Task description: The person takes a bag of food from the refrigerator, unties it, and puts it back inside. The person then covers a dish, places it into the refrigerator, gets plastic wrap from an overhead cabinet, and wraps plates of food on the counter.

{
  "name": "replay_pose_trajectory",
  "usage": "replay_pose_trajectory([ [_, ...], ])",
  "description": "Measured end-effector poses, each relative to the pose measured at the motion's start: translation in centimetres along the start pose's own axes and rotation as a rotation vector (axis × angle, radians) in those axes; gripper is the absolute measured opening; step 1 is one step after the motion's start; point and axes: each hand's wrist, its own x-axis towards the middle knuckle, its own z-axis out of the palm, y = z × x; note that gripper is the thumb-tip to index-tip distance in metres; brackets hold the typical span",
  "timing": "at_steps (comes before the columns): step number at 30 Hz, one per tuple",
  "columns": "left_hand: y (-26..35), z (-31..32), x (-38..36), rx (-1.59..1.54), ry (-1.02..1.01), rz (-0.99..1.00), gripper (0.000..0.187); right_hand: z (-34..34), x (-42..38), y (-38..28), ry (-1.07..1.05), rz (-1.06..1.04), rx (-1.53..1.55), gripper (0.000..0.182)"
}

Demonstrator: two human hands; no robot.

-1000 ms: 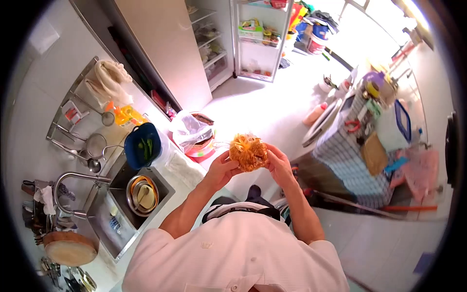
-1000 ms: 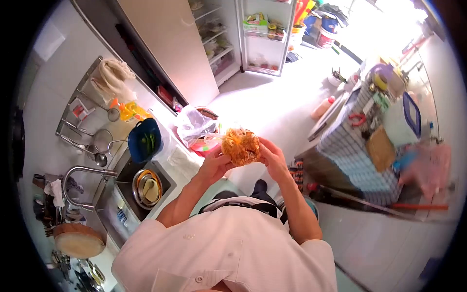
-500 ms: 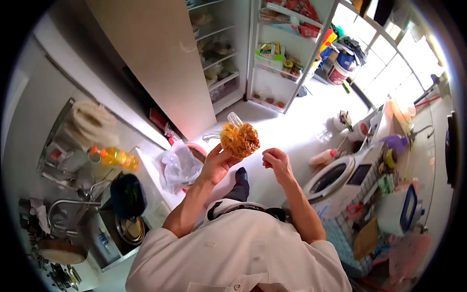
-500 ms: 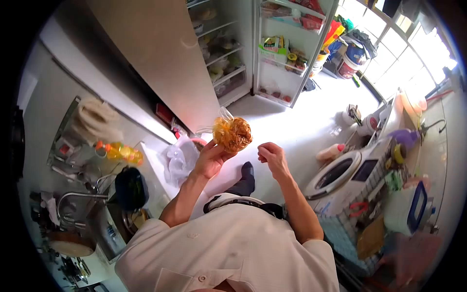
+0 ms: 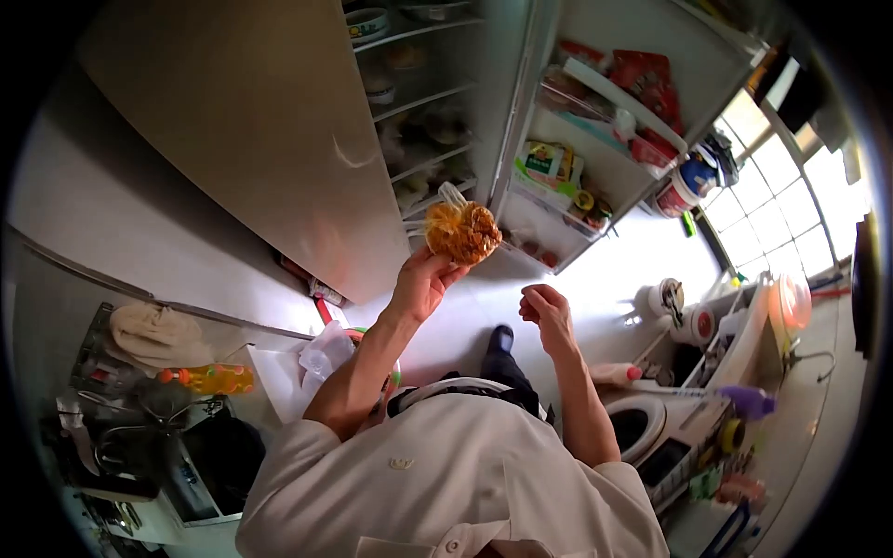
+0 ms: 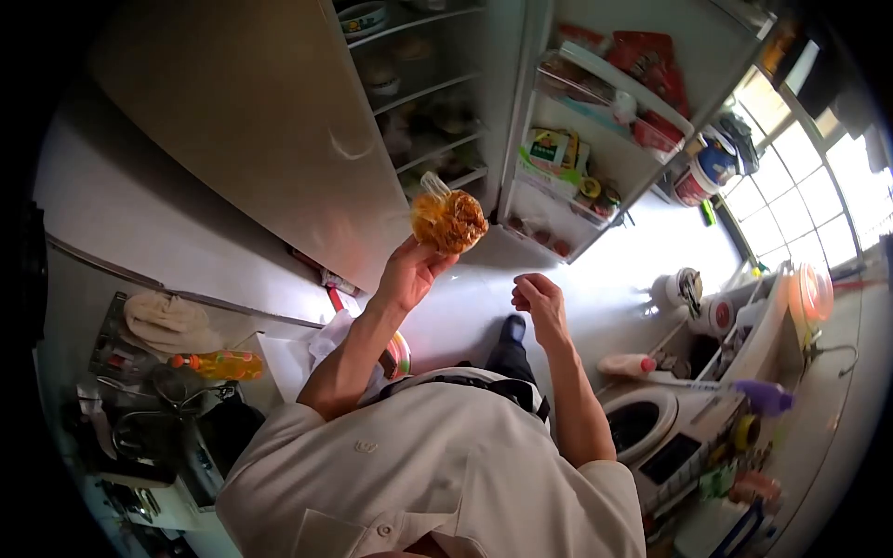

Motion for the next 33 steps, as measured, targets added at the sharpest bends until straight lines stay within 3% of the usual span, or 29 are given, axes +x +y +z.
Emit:
replay_pose_trajectory([
  [4, 2.1, -0.4, 8.3, -0.04, 0.166, 0.156, 0.038, 1.8, 11.1, -2.5, -0.167, -0.027, -0.101, 0.019],
  [7, 3.5, -1.3, 13.6, -0.092, 0.178, 0.184, 0.036, 2.3, 16.7, -4.0, -0.29, -0.042, -0.109, 0.02],
  [15, 6.7, -3.2, 29.5, -0.159, 0.394, 0.196, 0.032, 1.5, 26.2, -6.9, -0.482, 0.11, -0.27, 0.015],
  [20, 10.8, -3.9, 37.9, -0.046, 0.478, 0.131, 0.028, 0.1, 29.8, -8.0, -0.453, 0.136, -0.289, 0.016],
  [26, 14.5, -5.6, 47.9, 0.049, 0.634, 0.142, 0.03, -1.1, 31.6, -8.8, -0.249, 0.123, -0.155, 0.015],
  [33, 15.4, -11.2, 58.4, 0.1, 0.497, 0.05, 0.028, 0.0, 31.6, -9.8, -0.111, 0.089, -0.129, 0.017],
])
